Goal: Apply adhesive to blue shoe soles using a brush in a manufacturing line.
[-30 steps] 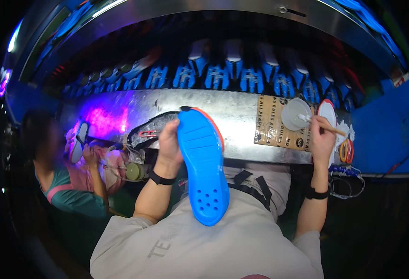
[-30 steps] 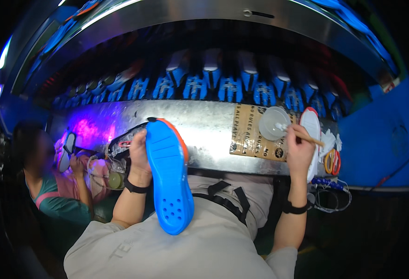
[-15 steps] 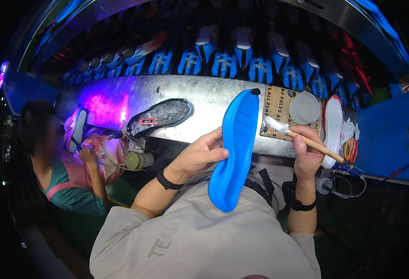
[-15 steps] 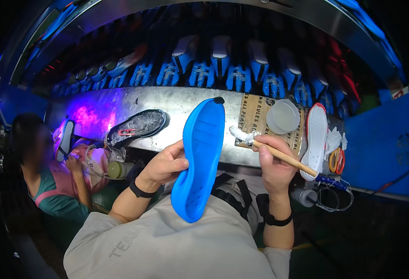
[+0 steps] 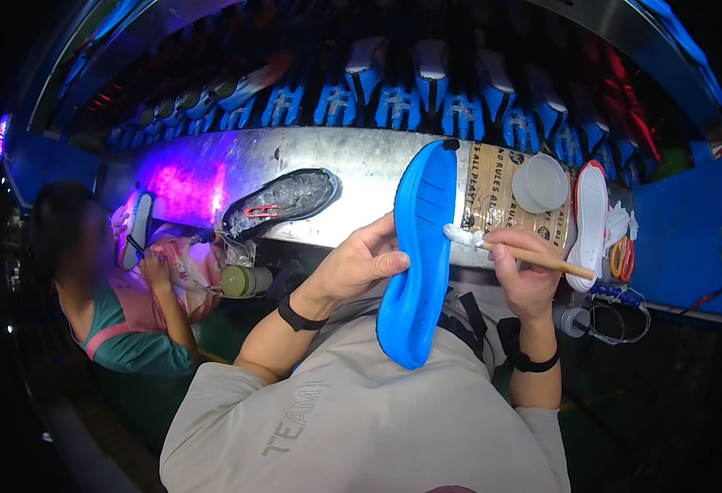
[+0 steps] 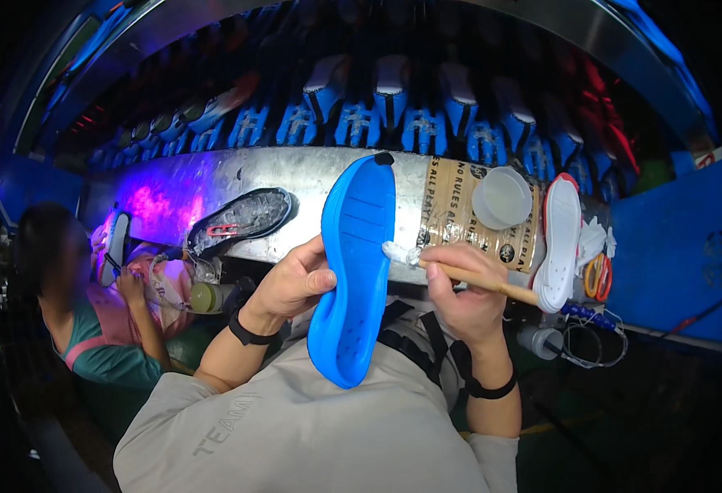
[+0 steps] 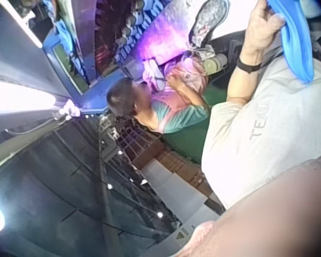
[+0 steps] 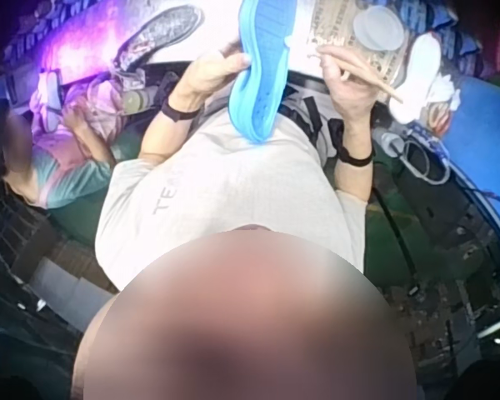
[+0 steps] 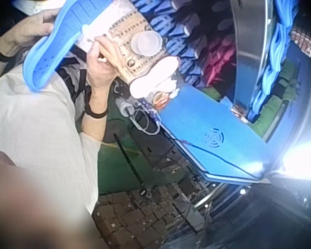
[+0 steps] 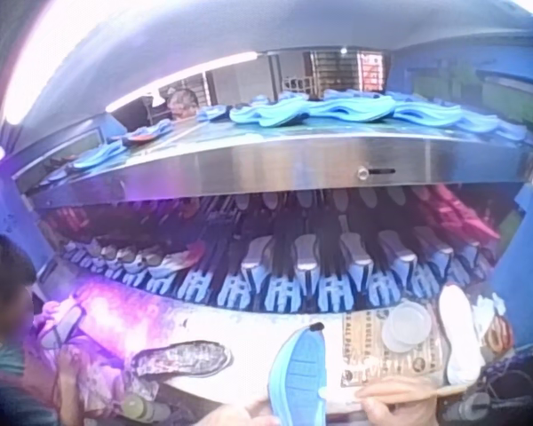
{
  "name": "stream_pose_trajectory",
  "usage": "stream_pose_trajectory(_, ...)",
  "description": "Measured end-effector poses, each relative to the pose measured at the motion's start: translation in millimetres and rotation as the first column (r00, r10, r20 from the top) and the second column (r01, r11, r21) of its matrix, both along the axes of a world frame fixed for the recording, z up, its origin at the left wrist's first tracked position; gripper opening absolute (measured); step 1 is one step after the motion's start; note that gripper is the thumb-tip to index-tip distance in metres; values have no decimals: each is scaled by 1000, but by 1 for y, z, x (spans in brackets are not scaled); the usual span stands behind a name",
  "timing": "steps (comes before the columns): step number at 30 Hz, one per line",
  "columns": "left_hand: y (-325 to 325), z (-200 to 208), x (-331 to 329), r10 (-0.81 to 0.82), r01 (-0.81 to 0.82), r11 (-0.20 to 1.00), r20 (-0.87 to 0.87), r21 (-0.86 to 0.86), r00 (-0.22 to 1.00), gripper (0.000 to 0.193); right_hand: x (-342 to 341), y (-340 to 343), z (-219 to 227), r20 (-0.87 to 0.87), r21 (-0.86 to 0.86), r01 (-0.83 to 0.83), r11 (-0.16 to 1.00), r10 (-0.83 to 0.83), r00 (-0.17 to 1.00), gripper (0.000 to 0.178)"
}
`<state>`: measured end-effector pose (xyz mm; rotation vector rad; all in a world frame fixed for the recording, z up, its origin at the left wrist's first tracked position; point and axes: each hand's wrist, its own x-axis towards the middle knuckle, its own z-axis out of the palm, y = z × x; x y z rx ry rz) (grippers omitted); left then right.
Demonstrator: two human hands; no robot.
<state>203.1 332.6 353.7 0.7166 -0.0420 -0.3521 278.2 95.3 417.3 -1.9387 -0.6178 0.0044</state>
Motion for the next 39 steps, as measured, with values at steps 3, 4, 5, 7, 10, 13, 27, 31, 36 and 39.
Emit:
stream_pose_trajectory(3, 1, 0, 0, -31, 31, 999, 11, 40, 999, 77, 6, 4, -4, -47, 28, 68, 997, -66, 997, 9)
stream_pose_trajectory(4, 2, 1, 0, -43, 42, 998, 11, 36, 999, 77, 9, 6, -7, -54, 87, 122, 989, -117, 992, 10)
stream_pose_trajectory(5, 2, 1, 0, -60, 58, 996, 33, 69, 998, 76, 12, 8, -8, -71, 143, 182, 973, -173, 982, 11)
stream_pose_trajectory(7, 3, 2, 0, -79, 73, 992, 52, 102, 996, 76, 16, 9, -8, -78, 164, 198, 966, -187, 979, 13)
stream_pose_trajectory(10, 7, 5, 1, -69, 65, 995, 58, 74, 996, 76, 18, 10, -5, 69, 94, 135, 986, -142, 987, 12)
stream_pose_trajectory(13, 13, 7, 4, -14, -3, 986, 102, 164, 995, 78, 13, 11, 0, 128, 12, 14, 1000, -16, 992, 12)
stream_pose_trajectory(27, 18, 11, 7, 32, -60, 975, 131, 215, 991, 83, 9, 16, 7, 111, 49, -92, 995, 86, 990, 13)
stream_pose_trajectory(31, 21, 9, 8, 53, -69, 987, 109, 145, 993, 80, 4, 12, 11, 116, 11, -152, 988, 149, 982, 11)
stream_pose_trajectory(36, 20, 7, 9, 74, -88, 987, 108, 136, 991, 78, -4, 8, 15, 96, -6, -202, 979, 201, 975, 11)
stream_pose_trajectory(39, 20, 9, 9, 73, -88, 986, 111, 139, 991, 77, -7, 8, 20, 104, -23, -229, 973, 230, 968, 9)
